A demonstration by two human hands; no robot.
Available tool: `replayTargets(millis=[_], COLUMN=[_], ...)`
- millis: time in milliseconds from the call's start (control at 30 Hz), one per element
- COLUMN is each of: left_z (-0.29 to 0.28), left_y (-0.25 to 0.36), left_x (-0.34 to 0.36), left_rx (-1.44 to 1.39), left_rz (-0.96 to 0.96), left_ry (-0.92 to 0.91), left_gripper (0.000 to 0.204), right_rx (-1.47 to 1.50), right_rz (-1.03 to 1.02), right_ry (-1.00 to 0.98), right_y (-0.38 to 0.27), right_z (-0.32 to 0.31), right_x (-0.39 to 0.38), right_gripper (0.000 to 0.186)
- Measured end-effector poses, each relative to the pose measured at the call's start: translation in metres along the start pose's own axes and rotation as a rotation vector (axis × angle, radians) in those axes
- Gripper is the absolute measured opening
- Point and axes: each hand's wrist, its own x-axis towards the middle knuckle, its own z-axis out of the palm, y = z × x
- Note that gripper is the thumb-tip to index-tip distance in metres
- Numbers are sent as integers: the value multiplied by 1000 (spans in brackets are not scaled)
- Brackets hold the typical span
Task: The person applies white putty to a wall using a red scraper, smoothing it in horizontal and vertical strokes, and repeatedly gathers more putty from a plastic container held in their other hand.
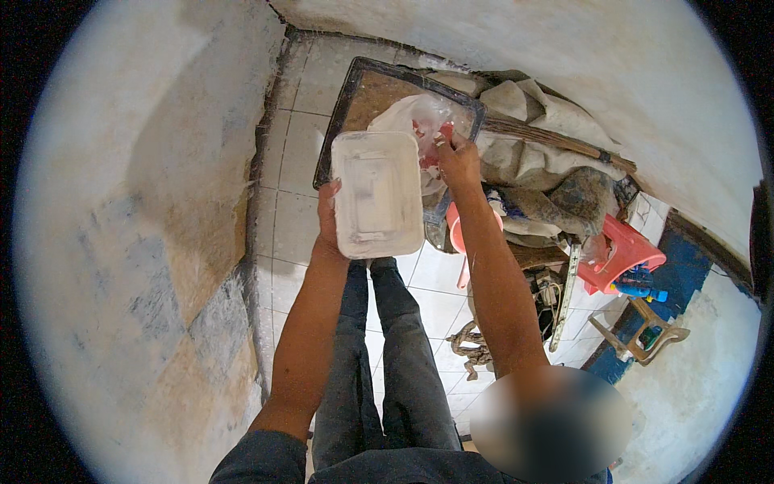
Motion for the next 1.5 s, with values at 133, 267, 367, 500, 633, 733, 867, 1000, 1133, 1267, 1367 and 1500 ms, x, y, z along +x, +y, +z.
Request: replayTargets(millis=[133, 267, 367, 500, 633, 733, 867, 1000, 1133, 1267, 1367, 1500], left_z=[1, 4, 0, -11, -33, -43, -55, -38, -35, -32, -40, -37], left_y=[-8, 12, 19, 16, 13, 9, -7, -12, -12, -13, -15, -12], left_x=[15, 15, 17, -1, -29, -42, -47, -42, -39, -39, -37, -37], left_rx=[-188, -249, -201, -210, 12, 88, 11, -15, -56, -67, -88, -87], left_rz=[110, 184, 186, 190, 121, -12, -55, -87, -84, -98, -126, -151], left_ry=[-1, 19, 27, 72, 89, 25, 96, 87, 61, 72, 41, 1], left_gripper=[70, 74, 76, 75, 74, 72, 72, 72, 72, 71, 68, 69], right_rx=[153, 206, 520, 510, 501, 529, 532, 564, 475, 357, 2, -267], right_rz=[27, 194, 49, 121, 224, 179, 248, 157, 212, 282, 71, -262], right_ry=[6, 40, 36, -18, -36, -12, -68, -27, -41, -33, -77, 54], right_y=[5, 3, 11, 1, 20, 27, 25, 31, 7, -37, -48, -68], right_z=[-4, -13, -19, -25, -41, -41, -52, -62, -63, -41, -18, 5], right_x=[-3, -10, -13, -30, -34, -39, -60, -77, -104, -133, -143, -147], right_gripper=[25, 23, 22, 21, 20, 22, 24, 25, 26, 23, 20, 19])
